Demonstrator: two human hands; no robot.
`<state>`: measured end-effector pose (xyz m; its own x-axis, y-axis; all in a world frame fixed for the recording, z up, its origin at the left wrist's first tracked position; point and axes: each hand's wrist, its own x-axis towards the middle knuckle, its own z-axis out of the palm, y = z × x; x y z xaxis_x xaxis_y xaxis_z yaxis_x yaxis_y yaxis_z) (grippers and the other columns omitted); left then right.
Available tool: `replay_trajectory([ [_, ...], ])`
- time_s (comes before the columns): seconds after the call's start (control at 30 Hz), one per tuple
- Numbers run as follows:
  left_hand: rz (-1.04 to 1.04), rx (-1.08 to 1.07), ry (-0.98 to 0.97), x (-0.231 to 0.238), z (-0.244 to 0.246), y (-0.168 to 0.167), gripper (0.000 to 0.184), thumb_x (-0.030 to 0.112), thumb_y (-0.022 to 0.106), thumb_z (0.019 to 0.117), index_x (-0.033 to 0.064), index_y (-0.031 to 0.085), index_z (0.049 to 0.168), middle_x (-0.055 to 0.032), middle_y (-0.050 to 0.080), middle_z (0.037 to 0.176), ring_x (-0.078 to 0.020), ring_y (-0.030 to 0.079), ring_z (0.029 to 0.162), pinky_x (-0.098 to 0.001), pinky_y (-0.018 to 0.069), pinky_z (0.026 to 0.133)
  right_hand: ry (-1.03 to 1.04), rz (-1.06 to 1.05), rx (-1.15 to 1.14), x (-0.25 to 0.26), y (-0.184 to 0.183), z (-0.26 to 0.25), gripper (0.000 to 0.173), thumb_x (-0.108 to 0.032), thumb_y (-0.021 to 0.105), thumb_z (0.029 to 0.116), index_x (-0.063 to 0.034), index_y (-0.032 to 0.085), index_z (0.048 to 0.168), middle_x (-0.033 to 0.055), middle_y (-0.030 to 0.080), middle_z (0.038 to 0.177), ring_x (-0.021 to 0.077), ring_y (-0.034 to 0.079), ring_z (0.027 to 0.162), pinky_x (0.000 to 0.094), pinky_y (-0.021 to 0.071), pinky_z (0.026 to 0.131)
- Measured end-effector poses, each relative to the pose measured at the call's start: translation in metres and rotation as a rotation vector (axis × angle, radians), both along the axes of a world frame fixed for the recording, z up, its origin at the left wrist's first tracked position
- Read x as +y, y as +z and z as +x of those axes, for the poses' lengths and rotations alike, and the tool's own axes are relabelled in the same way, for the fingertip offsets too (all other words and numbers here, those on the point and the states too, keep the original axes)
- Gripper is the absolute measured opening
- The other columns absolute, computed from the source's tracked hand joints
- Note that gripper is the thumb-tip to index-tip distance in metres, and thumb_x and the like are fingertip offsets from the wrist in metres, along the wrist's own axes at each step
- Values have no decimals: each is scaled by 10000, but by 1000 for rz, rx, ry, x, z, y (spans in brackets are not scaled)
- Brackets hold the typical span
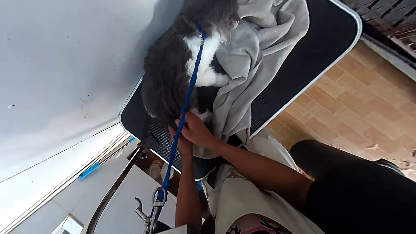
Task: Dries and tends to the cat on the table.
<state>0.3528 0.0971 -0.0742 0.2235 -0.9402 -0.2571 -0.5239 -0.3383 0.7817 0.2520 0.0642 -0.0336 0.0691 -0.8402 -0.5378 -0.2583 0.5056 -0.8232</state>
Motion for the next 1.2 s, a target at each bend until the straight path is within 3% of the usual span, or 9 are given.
replay_trajectory([
  [0.07, -20, 29, -22, 18, -1, 14, 357, 64, 493, 1017, -173, 511, 1285, -237, 660, 1070, -199, 661, 991, -331, 540, 930, 23, 248, -231, -34, 12, 7, 537, -443, 537, 1058, 52, 605, 1253, 186, 686, 1126, 251, 675, 1052, 426, 535, 953],
  [0.17, 56, -20, -83, 73, 8, 22, 344, 220, 393, 1087, -88, 547, 1087, -27, 522, 650, -79, 549, 557, -274, 521, 563, -220, 412, -630, -35, 5, 32, 363, -356, 487, 1100, -5, 550, 1163, 58, 632, 816, 111, 662, 657, 249, 591, 649],
  [0.3, 203, -58, -435, 102, 60, 53, 403, 290, 430, 1078, -55, 630, 1021, -40, 575, 641, -123, 588, 558, -329, 545, 569, -193, 267, -618, 34, -5, 33, 436, -401, 316, 1125, -61, 581, 1061, -29, 438, 666, 74, 427, 497, 248, 425, 486],
  [0.4, -47, -196, -524, 44, 109, 78, 523, 442, 458, 1047, -17, 706, 1009, -108, 730, 943, -165, 707, 883, -374, 591, 829, -2, 201, -542, 96, 3, 10, 489, -397, 278, 1128, -34, 596, 1055, 2, 471, 718, 94, 464, 584, 283, 451, 581],
  [0.53, -381, -185, -527, -137, 81, 97, 664, 450, 409, 1062, -137, 514, 1355, -289, 562, 1386, -305, 533, 1341, -432, 424, 1142, 105, 4, -265, 97, 21, -44, 400, -326, 427, 1105, -14, 672, 1051, 97, 618, 805, 170, 592, 711, 371, 518, 682],
  [0.7, 48, -23, -427, -256, 27, 70, 756, 670, 263, 1044, 99, 496, 1481, -138, 613, 1391, -214, 603, 1266, -507, 468, 1086, -368, -4, -411, -30, 11, -91, 462, -253, 305, 1129, 73, 582, 1302, 179, 690, 1159, 214, 707, 1024, 389, 585, 944],
  [0.8, 159, 310, -450, -269, 36, 55, 679, 654, 205, 1056, 278, 308, 1612, 46, 429, 1600, -87, 418, 1448, -401, 365, 1205, -572, -98, -532, -88, -31, -72, 579, -447, 311, 1117, 0, 457, 1454, 163, 570, 1416, 218, 583, 1284, 417, 486, 1092],
  [1.07, 274, 537, -488, -228, 30, 64, 348, 330, 389, 1027, 109, 575, 1221, 128, 736, 951, 39, 687, 905, -210, 585, 844, -1231, -657, -495, -186, -44, -64, 620, -390, 245, 1130, 81, 324, 1526, 190, 437, 1546, 90, 409, 1437, 278, 308, 1210],
  [1.2, 219, 641, -332, -201, 15, 60, 293, 278, 338, 1080, 80, 511, 1207, 119, 714, 960, 54, 670, 913, -179, 574, 835, -978, -414, -495, -150, -40, -62, 502, -234, 277, 1134, 45, 390, 1536, 170, 458, 1567, 118, 431, 1443, 276, 322, 1205],
])
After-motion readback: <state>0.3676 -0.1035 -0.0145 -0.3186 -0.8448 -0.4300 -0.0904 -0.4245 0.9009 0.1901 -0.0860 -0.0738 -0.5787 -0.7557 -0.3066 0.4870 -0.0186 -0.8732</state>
